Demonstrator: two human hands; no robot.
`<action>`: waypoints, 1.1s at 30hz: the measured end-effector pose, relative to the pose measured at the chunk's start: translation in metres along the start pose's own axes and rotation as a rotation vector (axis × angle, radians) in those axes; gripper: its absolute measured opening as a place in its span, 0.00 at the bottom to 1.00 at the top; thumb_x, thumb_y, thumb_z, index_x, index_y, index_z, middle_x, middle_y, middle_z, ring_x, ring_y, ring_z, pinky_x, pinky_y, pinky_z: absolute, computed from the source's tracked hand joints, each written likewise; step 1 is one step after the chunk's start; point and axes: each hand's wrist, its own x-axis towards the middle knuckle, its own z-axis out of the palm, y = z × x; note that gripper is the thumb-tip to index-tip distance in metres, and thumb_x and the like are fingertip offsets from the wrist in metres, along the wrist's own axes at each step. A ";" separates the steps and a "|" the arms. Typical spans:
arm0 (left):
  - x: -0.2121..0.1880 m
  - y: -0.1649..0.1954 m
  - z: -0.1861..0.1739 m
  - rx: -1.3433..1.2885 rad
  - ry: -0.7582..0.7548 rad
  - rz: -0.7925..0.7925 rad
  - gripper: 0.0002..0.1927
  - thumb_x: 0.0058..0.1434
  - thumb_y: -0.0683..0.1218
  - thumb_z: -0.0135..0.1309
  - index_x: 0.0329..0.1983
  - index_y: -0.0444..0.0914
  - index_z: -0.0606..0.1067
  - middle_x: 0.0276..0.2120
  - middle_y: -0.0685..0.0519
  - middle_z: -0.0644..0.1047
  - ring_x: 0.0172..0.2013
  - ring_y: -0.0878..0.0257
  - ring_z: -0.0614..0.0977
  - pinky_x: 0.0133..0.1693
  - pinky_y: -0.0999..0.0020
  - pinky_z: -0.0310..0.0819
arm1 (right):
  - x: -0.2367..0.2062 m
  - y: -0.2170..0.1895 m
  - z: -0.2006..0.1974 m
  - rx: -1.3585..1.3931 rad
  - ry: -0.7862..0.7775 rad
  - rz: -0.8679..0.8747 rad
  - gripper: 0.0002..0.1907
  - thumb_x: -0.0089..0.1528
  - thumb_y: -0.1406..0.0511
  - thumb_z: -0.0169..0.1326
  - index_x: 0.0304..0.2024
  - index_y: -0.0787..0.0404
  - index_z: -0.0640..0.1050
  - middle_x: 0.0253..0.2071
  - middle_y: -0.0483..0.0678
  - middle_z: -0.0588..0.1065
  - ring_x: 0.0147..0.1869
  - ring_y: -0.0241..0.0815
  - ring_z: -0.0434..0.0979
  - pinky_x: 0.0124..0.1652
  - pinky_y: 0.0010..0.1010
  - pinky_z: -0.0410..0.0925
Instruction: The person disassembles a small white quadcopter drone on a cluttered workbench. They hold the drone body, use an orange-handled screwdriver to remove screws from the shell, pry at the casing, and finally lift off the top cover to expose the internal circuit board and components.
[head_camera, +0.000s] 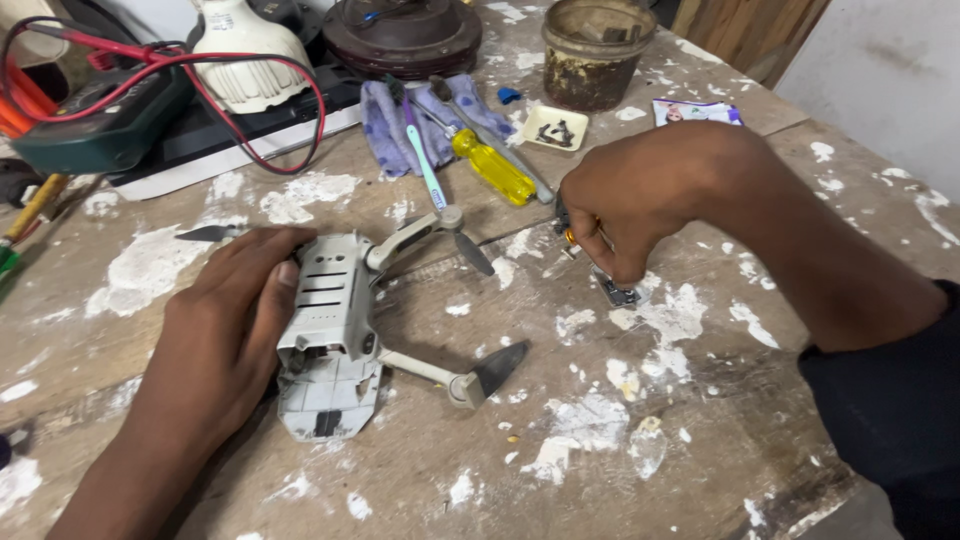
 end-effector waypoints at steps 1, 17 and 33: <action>0.001 0.000 0.000 0.006 -0.005 -0.004 0.17 0.72 0.44 0.44 0.59 0.32 0.74 0.55 0.36 0.77 0.62 0.39 0.74 0.61 0.51 0.66 | -0.002 -0.001 -0.001 0.039 0.025 -0.119 0.09 0.45 0.62 0.69 0.28 0.56 0.87 0.26 0.42 0.83 0.31 0.37 0.82 0.33 0.35 0.72; -0.002 0.008 0.001 0.041 -0.117 0.052 0.33 0.64 0.63 0.53 0.69 0.44 0.72 0.63 0.38 0.73 0.66 0.42 0.69 0.64 0.48 0.65 | -0.028 -0.108 0.013 0.144 0.122 -0.287 0.18 0.57 0.54 0.61 0.39 0.60 0.81 0.32 0.50 0.80 0.37 0.47 0.82 0.43 0.40 0.73; 0.000 0.004 0.010 0.112 -0.220 0.029 0.48 0.50 0.74 0.56 0.71 0.48 0.69 0.65 0.29 0.64 0.65 0.35 0.64 0.57 0.41 0.67 | -0.016 -0.097 0.013 0.092 0.209 -0.375 0.15 0.56 0.58 0.59 0.38 0.63 0.80 0.36 0.49 0.78 0.37 0.44 0.82 0.44 0.41 0.76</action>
